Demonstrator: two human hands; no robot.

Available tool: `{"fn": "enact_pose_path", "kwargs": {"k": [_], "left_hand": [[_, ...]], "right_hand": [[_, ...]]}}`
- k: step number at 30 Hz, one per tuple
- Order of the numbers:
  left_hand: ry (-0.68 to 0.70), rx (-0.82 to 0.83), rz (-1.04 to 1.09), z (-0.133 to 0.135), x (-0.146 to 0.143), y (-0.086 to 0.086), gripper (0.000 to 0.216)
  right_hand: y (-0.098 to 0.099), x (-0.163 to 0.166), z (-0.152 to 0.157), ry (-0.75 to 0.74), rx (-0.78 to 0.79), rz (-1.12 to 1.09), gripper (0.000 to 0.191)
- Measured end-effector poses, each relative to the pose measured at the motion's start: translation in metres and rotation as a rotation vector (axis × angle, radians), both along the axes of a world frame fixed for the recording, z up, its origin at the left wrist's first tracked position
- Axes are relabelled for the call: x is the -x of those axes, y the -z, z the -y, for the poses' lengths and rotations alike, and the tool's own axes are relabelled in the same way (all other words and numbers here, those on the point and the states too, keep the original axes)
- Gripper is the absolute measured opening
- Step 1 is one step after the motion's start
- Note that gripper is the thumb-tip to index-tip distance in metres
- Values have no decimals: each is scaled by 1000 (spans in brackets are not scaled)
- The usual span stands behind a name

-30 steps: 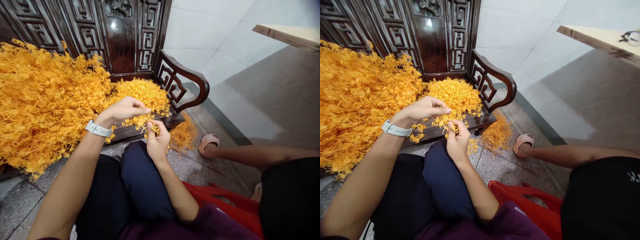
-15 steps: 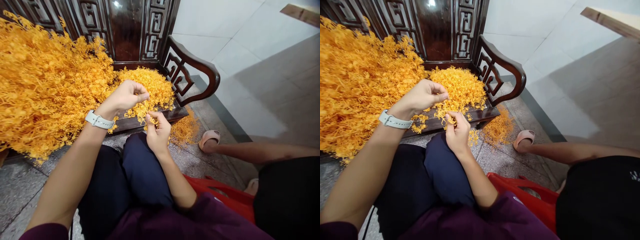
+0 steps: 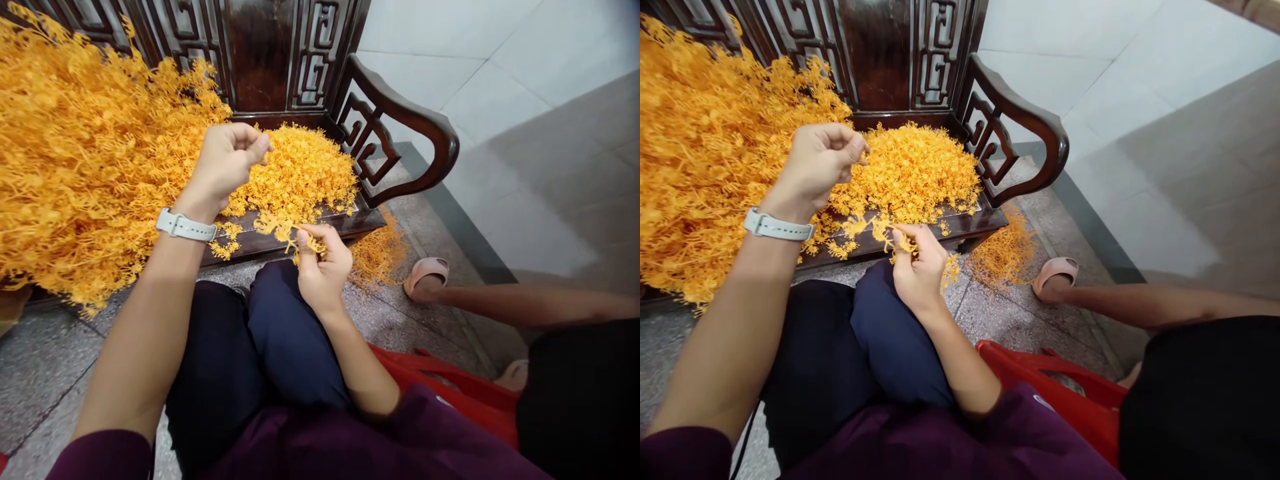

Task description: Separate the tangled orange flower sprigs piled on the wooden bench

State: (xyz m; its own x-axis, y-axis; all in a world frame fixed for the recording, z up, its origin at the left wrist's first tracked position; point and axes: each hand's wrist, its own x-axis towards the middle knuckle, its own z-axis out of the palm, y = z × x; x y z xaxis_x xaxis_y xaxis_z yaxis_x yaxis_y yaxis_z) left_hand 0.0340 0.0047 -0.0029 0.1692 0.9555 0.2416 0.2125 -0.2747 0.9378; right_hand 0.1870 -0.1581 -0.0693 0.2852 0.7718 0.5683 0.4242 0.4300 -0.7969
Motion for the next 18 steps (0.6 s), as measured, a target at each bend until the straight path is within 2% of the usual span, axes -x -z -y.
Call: {"fn": "enact_pose_path", "kwargs": {"k": [6, 10, 13, 16, 18], "left_hand": [[143, 33, -10, 21, -5, -8, 31], [229, 57, -36, 12, 11, -5, 32], [217, 82, -69, -15, 11, 13, 35], [18, 71, -25, -50, 1, 41, 44], [-56, 80, -39, -65, -2, 57, 53]], "right_hand": [[5, 0, -9, 52, 26, -144, 11], [1, 0, -8, -68, 49, -63, 12], [-3, 4, -7, -256, 24, 62, 12], [-7, 10, -7, -385, -13, 106, 10], [-7, 13, -7, -411, -11, 115, 10]]}}
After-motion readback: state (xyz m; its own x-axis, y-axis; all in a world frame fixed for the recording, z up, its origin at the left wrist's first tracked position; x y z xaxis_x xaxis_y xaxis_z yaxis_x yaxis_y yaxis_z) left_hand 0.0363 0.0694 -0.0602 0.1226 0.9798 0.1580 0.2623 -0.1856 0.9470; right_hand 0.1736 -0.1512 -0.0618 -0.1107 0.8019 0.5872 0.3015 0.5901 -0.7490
